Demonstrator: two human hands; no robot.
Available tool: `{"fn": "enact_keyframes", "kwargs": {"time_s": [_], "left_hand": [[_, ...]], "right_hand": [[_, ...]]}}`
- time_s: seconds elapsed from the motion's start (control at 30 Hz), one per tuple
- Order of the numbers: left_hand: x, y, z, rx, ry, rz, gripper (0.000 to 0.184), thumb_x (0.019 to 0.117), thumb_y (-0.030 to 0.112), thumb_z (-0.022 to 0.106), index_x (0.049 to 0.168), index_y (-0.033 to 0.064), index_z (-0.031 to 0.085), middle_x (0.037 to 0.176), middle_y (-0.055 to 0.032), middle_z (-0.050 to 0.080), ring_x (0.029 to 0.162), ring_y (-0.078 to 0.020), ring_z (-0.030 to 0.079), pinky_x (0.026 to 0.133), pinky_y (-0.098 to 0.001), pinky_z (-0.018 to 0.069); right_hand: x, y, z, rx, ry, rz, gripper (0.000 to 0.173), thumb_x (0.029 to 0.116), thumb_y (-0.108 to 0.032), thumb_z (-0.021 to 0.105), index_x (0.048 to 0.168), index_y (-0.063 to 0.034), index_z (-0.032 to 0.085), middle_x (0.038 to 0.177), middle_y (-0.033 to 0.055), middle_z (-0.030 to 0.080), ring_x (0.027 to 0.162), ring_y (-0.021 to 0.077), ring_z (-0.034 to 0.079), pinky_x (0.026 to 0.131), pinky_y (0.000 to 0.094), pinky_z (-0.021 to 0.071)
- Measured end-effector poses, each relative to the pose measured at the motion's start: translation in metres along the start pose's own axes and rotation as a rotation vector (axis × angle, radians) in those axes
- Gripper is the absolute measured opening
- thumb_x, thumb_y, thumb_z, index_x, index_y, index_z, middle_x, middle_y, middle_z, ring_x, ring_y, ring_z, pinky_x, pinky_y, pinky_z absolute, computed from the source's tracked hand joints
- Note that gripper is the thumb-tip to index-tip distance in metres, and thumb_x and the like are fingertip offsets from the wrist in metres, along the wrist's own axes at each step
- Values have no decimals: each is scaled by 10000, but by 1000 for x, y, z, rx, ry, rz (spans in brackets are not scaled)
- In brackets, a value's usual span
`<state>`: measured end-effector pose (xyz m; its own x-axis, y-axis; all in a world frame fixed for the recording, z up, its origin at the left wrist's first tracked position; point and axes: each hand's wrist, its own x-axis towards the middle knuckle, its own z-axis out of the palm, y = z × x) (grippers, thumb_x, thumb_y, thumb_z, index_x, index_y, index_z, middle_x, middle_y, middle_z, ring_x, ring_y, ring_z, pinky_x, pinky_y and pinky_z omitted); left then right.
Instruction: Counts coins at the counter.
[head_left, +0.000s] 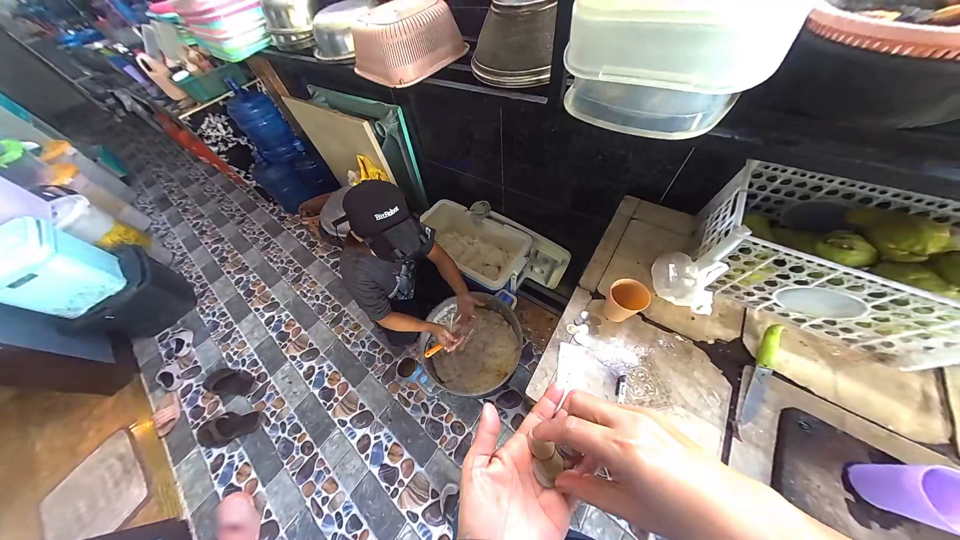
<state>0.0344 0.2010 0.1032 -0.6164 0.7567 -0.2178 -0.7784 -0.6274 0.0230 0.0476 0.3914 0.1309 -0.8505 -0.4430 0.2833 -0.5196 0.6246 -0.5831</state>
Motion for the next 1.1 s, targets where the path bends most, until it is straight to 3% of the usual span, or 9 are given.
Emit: {"fn": "enact_keyframes", "kwargs": {"time_s": [0.47, 0.73, 0.8, 0.87, 0.93, 1.03, 1.1], "left_hand": [[3, 1, 3, 11, 29, -12, 878, 1010, 663, 77, 1499, 63, 490, 1457, -186, 556, 1329, -303, 553, 1113, -459, 438], [4, 4, 2, 18, -44, 0, 838, 1038, 600, 65, 1528, 31, 437, 1548, -204, 457, 1384, -336, 502, 1113, -460, 442], [7, 3, -1, 54, -5, -21, 739, 1079, 514, 105, 1477, 37, 507, 1462, -196, 549, 1298, -316, 579, 1064, -441, 486], [11, -1, -4, 13, 135, -40, 575, 1108, 389, 242, 1290, 38, 660, 1242, -190, 689, 1111, -299, 688, 960, -431, 559], [17, -10, -11, -76, 257, -27, 455, 1095, 265, 330, 1117, 42, 726, 1072, -166, 743, 986, -268, 733, 887, -409, 601], [24, -23, -23, -86, 438, 69, 401, 1072, 184, 304, 996, 44, 672, 922, -146, 738, 858, -232, 741, 790, -375, 622], [30, -31, -29, -26, 520, 140, 396, 1101, 221, 281, 1081, 45, 636, 925, -117, 730, 855, -202, 736, 777, -354, 621]], "right_hand": [[-5, 9, 3, 26, 22, 1, 196, 946, -290, 712, 1091, -163, 746, 917, 59, 655, 731, 138, 657, 609, 291, 568], [-11, 19, -13, -62, 60, 84, 292, 927, -431, 722, 1133, -224, 738, 857, 25, 606, 669, 116, 596, 551, 286, 514], [-11, 17, -8, -50, 38, 86, 263, 938, -411, 714, 1113, -215, 736, 888, 29, 629, 697, 121, 625, 573, 292, 540], [-10, 11, 2, 32, 59, 85, 238, 961, -358, 702, 1119, -185, 747, 940, 50, 677, 715, 119, 651, 610, 275, 567], [-11, 1, 23, 194, 192, 138, 208, 1013, -292, 646, 1117, -152, 759, 890, 62, 640, 709, 107, 602, 618, 238, 522], [-15, -9, 73, 509, 591, 363, 217, 1043, -152, 566, 1108, -64, 754, 954, 42, 674, 870, 86, 635, 770, 232, 553], [-19, -8, 105, 524, 709, 509, 259, 1047, -107, 505, 1184, -36, 713, 1078, 66, 705, 1031, 135, 670, 936, 315, 571]]}}
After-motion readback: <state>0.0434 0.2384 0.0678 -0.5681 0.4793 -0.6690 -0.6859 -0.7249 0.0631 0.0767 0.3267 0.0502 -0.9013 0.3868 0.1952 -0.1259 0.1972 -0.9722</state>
